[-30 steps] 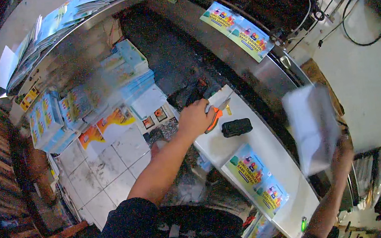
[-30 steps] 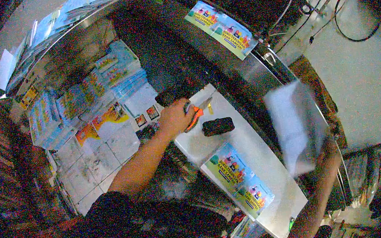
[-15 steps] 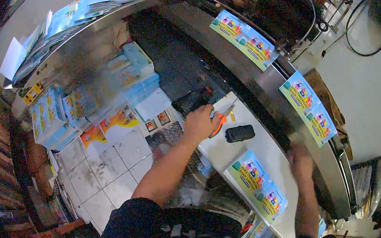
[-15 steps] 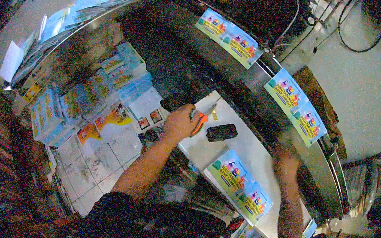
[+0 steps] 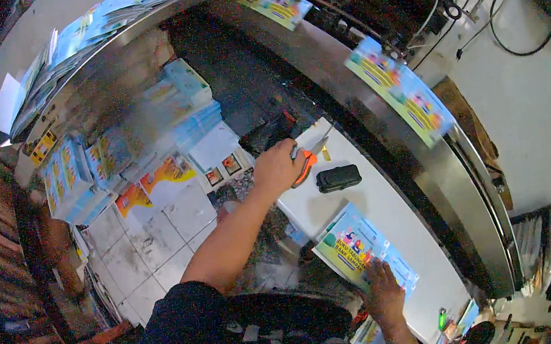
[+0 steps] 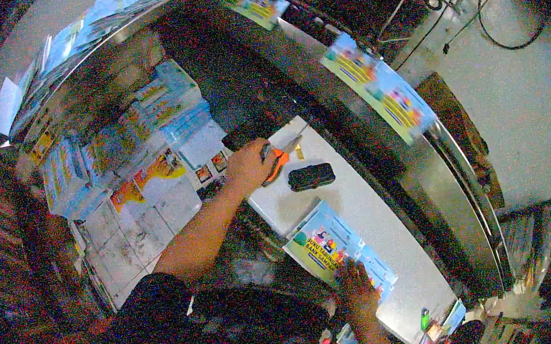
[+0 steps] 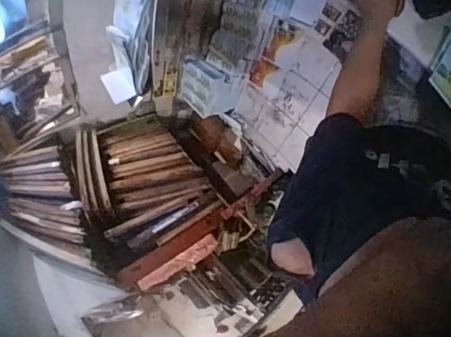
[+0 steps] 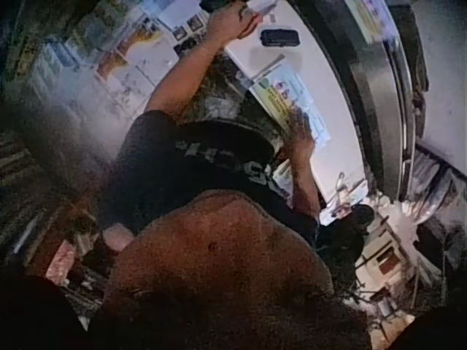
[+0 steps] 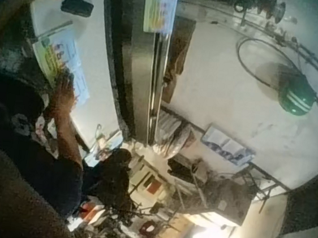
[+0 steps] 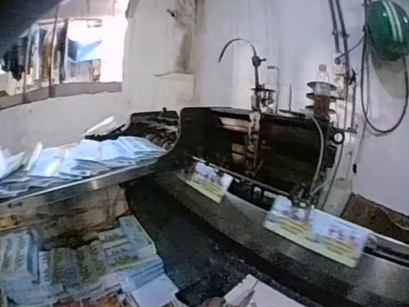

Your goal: The person organizes printed paper booklets by picking them up from a pile, aligning the edges, and placing them onto a stack on a workbench.

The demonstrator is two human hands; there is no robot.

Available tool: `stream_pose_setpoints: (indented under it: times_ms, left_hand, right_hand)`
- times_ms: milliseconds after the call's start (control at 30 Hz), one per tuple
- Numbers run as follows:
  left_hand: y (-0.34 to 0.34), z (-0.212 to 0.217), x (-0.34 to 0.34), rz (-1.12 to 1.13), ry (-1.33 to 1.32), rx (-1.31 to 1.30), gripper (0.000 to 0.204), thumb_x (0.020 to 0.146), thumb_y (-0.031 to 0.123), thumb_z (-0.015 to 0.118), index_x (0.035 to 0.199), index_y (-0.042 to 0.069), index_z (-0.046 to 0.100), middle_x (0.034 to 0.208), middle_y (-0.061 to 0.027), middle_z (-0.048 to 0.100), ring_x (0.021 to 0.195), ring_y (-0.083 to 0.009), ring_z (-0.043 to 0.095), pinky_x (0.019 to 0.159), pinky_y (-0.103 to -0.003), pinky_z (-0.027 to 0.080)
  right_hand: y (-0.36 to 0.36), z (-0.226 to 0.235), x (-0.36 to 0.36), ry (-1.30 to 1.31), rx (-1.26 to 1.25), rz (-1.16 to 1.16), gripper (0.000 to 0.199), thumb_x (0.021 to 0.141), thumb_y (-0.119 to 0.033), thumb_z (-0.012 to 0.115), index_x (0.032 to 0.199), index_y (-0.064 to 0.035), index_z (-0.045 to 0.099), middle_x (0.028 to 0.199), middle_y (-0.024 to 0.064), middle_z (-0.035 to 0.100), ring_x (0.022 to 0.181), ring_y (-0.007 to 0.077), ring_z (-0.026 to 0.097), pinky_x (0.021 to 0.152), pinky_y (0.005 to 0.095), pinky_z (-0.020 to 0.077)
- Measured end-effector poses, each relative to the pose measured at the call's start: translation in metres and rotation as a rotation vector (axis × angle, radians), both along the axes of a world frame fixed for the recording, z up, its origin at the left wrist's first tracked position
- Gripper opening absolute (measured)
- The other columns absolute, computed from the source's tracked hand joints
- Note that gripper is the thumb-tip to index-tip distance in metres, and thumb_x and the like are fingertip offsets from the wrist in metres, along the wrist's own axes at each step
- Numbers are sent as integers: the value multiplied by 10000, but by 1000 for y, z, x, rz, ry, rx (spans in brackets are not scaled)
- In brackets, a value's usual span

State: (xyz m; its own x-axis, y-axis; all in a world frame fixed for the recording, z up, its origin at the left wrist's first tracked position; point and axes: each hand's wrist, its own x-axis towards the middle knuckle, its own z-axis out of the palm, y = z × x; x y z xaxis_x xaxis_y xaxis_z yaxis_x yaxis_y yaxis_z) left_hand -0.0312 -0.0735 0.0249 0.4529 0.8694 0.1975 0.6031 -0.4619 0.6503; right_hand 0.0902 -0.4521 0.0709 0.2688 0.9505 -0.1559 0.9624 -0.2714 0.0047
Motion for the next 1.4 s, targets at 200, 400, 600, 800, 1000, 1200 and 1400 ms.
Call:
stream_pose_setpoints:
  times_ms: [200, 400, 600, 800, 1000, 1200, 1400]
  left_hand:
    - [0, 0, 1, 19, -22, 80, 332, 887, 346, 571, 971, 29, 630, 928, -182, 672, 793, -373, 668, 720, -481, 540]
    - [1, 2, 0, 9, 19, 58, 338, 891, 363, 563, 966, 40, 631, 935, -167, 675, 803, -368, 670, 726, -471, 543]
    - [0, 3, 1, 11, 18, 37, 328, 882, 359, 570, 961, 47, 633, 923, -163, 674, 801, -364, 669, 727, -476, 541]
    - [2, 4, -3, -35, 40, -18, 403, 901, 404, 554, 1109, 67, 625, 1003, -214, 676, 916, -389, 659, 808, -494, 520]
    - [1, -1, 0, -25, -24, 48, 360, 885, 365, 571, 1036, 45, 634, 965, -194, 677, 852, -376, 666, 761, -481, 532]
    - [-2, -1, 1, 4, -38, 80, 328, 868, 333, 589, 988, 31, 634, 905, -186, 673, 784, -370, 669, 707, -476, 540]
    - [-1, 1, 1, 1, -5, 30, 369, 889, 369, 569, 1061, 49, 633, 952, -197, 679, 821, -385, 669, 748, -486, 535]
  right_hand:
    - [14, 47, 52, 494, -2, -190, 499, 783, -296, 769, 1194, -48, 632, 1076, 189, 683, 987, 290, 679, 812, 411, 544]
    - [55, 148, 127, -12, 14, -487, 296, 889, -146, 577, 1162, -52, 637, 1059, 204, 674, 969, 343, 661, 799, 410, 515]
    - [123, 192, 218, -435, 872, -179, 447, 909, -24, 453, 1347, -55, 535, 1352, 178, 553, 1265, 309, 523, 1017, 381, 432]
    - [165, 87, 236, -766, 242, -81, 442, 928, -49, 417, 1357, -108, 507, 1330, 179, 555, 1184, 368, 558, 956, 444, 478]
    - [82, 37, 122, -10, 134, -140, 582, 843, -180, 679, 1378, -75, 477, 1271, 204, 592, 1174, 338, 575, 991, 439, 458]
    - [15, 5, 12, 165, -143, -76, 791, 799, -331, 731, 1455, -73, 374, 1536, 188, 302, 1427, 373, 260, 1110, 436, 358]
    - [5, -8, -5, -9, -108, -27, 795, 789, -362, 739, 1436, -57, 392, 1515, 183, 339, 1404, 385, 299, 1087, 447, 386]
